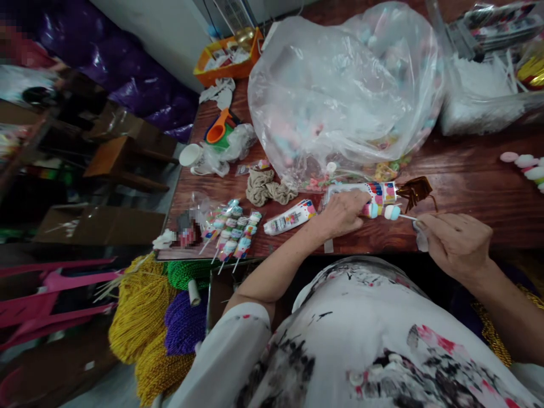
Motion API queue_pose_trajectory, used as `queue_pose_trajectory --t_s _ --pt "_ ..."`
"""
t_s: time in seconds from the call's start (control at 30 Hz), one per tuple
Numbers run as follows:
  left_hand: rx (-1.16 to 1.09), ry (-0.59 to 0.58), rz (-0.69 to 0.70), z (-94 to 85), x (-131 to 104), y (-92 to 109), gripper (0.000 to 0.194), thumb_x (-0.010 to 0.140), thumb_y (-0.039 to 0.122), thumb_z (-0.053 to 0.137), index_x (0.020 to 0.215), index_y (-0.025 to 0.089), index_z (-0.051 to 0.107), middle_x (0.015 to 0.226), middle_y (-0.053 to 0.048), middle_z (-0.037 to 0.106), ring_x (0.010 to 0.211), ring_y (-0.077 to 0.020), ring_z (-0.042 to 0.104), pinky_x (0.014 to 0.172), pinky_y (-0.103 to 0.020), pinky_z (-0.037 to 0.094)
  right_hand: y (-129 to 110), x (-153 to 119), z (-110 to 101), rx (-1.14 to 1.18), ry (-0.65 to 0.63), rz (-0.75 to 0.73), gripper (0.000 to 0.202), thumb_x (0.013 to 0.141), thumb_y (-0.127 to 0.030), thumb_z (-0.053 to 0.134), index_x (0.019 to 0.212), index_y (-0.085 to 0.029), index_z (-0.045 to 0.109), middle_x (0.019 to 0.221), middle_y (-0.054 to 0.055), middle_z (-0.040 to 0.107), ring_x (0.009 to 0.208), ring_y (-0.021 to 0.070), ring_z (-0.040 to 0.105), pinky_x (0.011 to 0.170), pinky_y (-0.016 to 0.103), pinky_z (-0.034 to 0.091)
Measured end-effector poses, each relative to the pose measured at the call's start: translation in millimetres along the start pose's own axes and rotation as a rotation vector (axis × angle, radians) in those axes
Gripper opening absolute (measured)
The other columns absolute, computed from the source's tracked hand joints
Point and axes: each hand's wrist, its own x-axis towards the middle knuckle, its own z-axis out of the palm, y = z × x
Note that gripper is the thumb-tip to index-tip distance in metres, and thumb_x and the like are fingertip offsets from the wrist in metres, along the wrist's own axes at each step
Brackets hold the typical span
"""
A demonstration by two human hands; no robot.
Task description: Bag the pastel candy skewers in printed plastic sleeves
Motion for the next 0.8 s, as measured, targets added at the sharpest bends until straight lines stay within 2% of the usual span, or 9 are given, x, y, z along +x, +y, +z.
queue_pose_trajectory --t_s 0.13,0.3,0.37,0.47,0.57,0.67,0.73,0.8 --pt "0.021 -0.041 -0.008 2.0 -1.1 5.1 0.035 0.074 0.011 0.051 0.108 0.015 0.058 0.1 -0.012 0.068 0.094 -0.0258 0.064 0.076 -0.035 0.046 -3.0 -2.7 -1.2 -0.071 -0.03 0.005 0.012 0.083 -0.015 0.061 0.094 -0.015 0.067 0.069 0.003 0.066 0.066 0.0152 0.057 0.065 0.031 0.036" --pt "-0.009 -0.116 -0.021 1.5 2.4 12.7 0.035 0.075 0.007 0.049 0.108 0.015 0.057 0.1 -0.012 0.068 0.095 -0.0256 0.063 0.077 -0.035 0.047 -12.7 2.6 -2.3 -0.088 -0.051 -0.079 0.014 0.083 -0.013 0.058 0.092 -0.015 0.069 0.064 0.003 0.064 0.064 0.0161 0.057 0.064 0.032 0.037" --pt "-0.016 -0.134 -0.024 0.4 3.7 12.4 0.032 0.077 0.008 0.049 0.107 0.015 0.057 0.101 -0.011 0.068 0.094 -0.0249 0.063 0.078 -0.035 0.047 -13.9 2.2 -0.6 0.053 -0.084 -0.07 0.015 0.084 -0.012 0.056 0.092 -0.016 0.069 0.068 0.004 0.067 0.067 0.0164 0.061 0.066 0.031 0.042" --pt "0.025 -0.124 0.022 -5.6 3.9 9.0 0.038 0.079 0.009 0.05 0.116 0.013 0.056 0.105 -0.014 0.066 0.101 -0.027 0.061 0.086 -0.039 0.047 -11.4 -3.1 2.7 0.389 -0.071 0.12 0.013 0.087 -0.013 0.059 0.094 -0.019 0.068 0.076 0.001 0.072 0.067 0.0135 0.066 0.066 0.026 0.049" --pt "0.074 0.042 0.022 -16.2 -2.3 7.7 0.051 0.081 0.018 0.059 0.131 0.02 0.051 0.126 -0.016 0.059 0.125 -0.0345 0.048 0.104 -0.055 0.036 -7.8 -11.7 5.1 0.548 -0.008 0.359 0.013 0.087 -0.016 0.063 0.096 -0.022 0.07 0.075 -0.001 0.073 0.061 0.0119 0.066 0.057 0.023 0.05" --pt "-0.021 0.313 -0.099 -20.2 -18.3 14.0 0.059 0.078 0.043 0.072 0.132 0.031 0.051 0.146 -0.014 0.044 0.142 -0.0408 0.027 0.112 -0.064 0.019 -9.3 -22.1 9.8 0.511 0.064 0.48 0.012 0.086 -0.02 0.065 0.095 -0.022 0.073 0.073 0.0 0.073 0.058 0.0135 0.065 0.054 0.025 0.049" --pt "-0.225 0.504 -0.214 -13.1 -30.0 21.6 0.074 0.07 0.059 0.076 0.133 0.031 0.049 0.149 -0.015 0.039 0.145 -0.0407 0.022 0.114 -0.062 0.02 -14.5 -28.8 16.0 0.483 0.137 0.547 0.013 0.086 -0.021 0.065 0.096 -0.022 0.073 0.074 0.001 0.073 0.057 0.0141 0.065 0.054 0.026 0.049" --pt "-0.564 0.677 -0.332 0.2 -36.8 29.3 0.087 0.066 0.07 0.074 0.137 0.029 0.045 0.145 -0.016 0.042 0.143 -0.0375 0.029 0.112 -0.056 0.03 -22.2 -33.5 23.8 0.465 0.217 0.6 0.015 0.087 -0.02 0.064 0.099 -0.022 0.073 0.077 0.003 0.073 0.058 0.0146 0.065 0.054 0.027 0.049"
